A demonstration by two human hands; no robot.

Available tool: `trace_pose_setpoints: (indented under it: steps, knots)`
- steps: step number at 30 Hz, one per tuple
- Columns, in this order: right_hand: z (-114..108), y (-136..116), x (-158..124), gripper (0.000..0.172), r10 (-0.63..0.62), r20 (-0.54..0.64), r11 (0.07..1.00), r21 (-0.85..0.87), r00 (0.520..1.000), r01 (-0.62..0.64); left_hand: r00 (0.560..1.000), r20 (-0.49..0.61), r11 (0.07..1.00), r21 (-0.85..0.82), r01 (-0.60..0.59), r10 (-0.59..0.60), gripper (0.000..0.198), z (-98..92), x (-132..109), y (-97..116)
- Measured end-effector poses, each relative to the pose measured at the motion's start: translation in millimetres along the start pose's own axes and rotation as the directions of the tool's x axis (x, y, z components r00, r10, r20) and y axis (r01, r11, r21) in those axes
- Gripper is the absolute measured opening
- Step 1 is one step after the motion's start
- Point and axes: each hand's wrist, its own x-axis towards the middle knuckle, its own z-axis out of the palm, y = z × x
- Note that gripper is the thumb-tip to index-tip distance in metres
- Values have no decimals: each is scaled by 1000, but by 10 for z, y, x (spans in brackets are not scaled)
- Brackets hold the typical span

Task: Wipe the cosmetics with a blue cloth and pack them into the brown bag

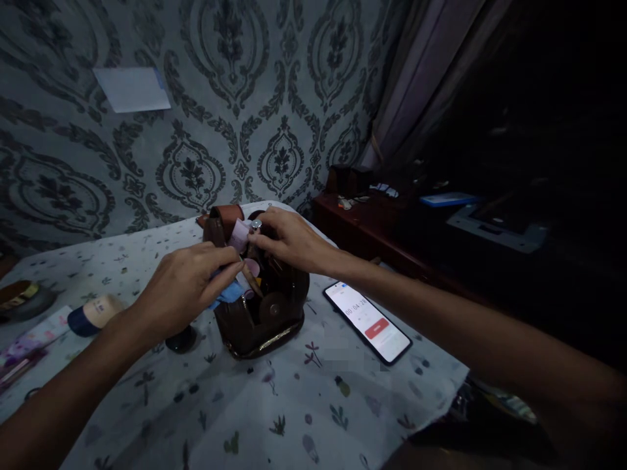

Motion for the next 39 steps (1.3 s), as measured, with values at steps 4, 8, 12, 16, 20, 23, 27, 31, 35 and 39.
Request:
trace_pose_setpoints:
  steps: [4, 8, 12, 16, 20, 23, 27, 31, 35, 39]
  knots:
    - [-9, 13, -41, 19, 53, -7, 998, 45, 999, -53, 999, -28, 994, -107, -24, 22, 33, 21, -140, -53]
    - [-1, 24, -68, 19, 93, 9, 995, -28, 996, -93, 998, -61, 983, -184, -2, -10, 33, 54, -301, -82]
    - [46, 32, -53, 13, 110, 58, 978, -185, 992, -97, 992, -123, 975, -221, -15, -13, 30, 85, -400, -94]
    - [87, -13, -16, 12, 156, 124, 923, -372, 980, -100, 991, -134, 972, -233, -17, -15, 28, 83, -424, -85]
    - [84, -80, 30, 20, 229, 184, 863, -492, 956, -112, 993, -118, 973, -231, 2, -30, 28, 73, -427, -71]
    - [69, -105, 54, 24, 249, 216, 850, -515, 944, -107, 992, -125, 973, -230, 2, -32, 29, 75, -428, -67]
    - [43, -115, 65, 26, 237, 251, 842, -535, 939, -69, 990, -136, 971, -238, 9, -43, 28, 82, -426, -64]
    - [6, -132, 71, 26, 240, 338, 824, -566, 910, -7, 989, -131, 969, -245, 30, -64, 28, 90, -424, -60]
    - [-8, -128, 72, 28, 238, 359, 833, -554, 902, 1, 989, -125, 969, -244, 41, -73, 28, 98, -426, -60]
    - [0, -90, 70, 32, 227, 312, 851, -525, 923, -32, 989, -132, 969, -243, 37, -70, 29, 103, -429, -60]
